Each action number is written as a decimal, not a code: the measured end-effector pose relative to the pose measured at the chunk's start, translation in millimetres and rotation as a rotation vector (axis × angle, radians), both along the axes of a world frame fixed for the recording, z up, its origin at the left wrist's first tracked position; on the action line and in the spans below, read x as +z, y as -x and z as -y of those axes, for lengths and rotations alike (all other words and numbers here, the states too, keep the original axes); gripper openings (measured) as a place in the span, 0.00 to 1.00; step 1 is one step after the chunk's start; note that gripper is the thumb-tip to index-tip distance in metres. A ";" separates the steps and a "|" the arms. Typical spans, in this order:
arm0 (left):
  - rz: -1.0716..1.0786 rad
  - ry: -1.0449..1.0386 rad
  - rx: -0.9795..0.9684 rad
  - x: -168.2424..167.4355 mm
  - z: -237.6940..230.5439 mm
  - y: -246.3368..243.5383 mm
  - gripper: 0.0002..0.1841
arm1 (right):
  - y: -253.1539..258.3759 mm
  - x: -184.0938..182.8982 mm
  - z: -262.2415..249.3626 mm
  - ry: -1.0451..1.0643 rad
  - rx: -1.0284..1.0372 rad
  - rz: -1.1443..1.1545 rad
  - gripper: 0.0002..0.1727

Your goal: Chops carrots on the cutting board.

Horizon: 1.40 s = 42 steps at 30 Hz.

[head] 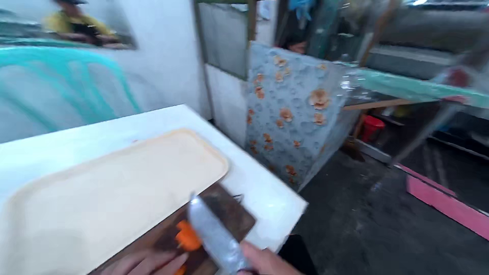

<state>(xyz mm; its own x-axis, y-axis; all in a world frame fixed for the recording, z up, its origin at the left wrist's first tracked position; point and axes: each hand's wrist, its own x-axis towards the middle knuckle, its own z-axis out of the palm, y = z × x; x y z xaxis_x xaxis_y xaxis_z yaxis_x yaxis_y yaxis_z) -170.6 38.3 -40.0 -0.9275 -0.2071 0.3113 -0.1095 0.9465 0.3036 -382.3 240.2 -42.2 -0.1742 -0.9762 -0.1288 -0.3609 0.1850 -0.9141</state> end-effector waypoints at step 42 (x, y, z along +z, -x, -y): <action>-0.485 0.041 0.140 -57.2 -10.0 8.8 0.08 | -27.6 52.7 30.7 -0.166 0.328 -0.838 0.15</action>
<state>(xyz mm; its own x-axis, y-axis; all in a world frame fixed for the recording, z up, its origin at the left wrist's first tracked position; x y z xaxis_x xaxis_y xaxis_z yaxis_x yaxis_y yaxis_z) -179.4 48.3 -97.1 -0.6384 -0.2980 0.7097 -0.0917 0.9449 0.3143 -354.7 209.6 10.5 0.0090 -0.9736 -0.2282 -0.9519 0.0616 -0.3002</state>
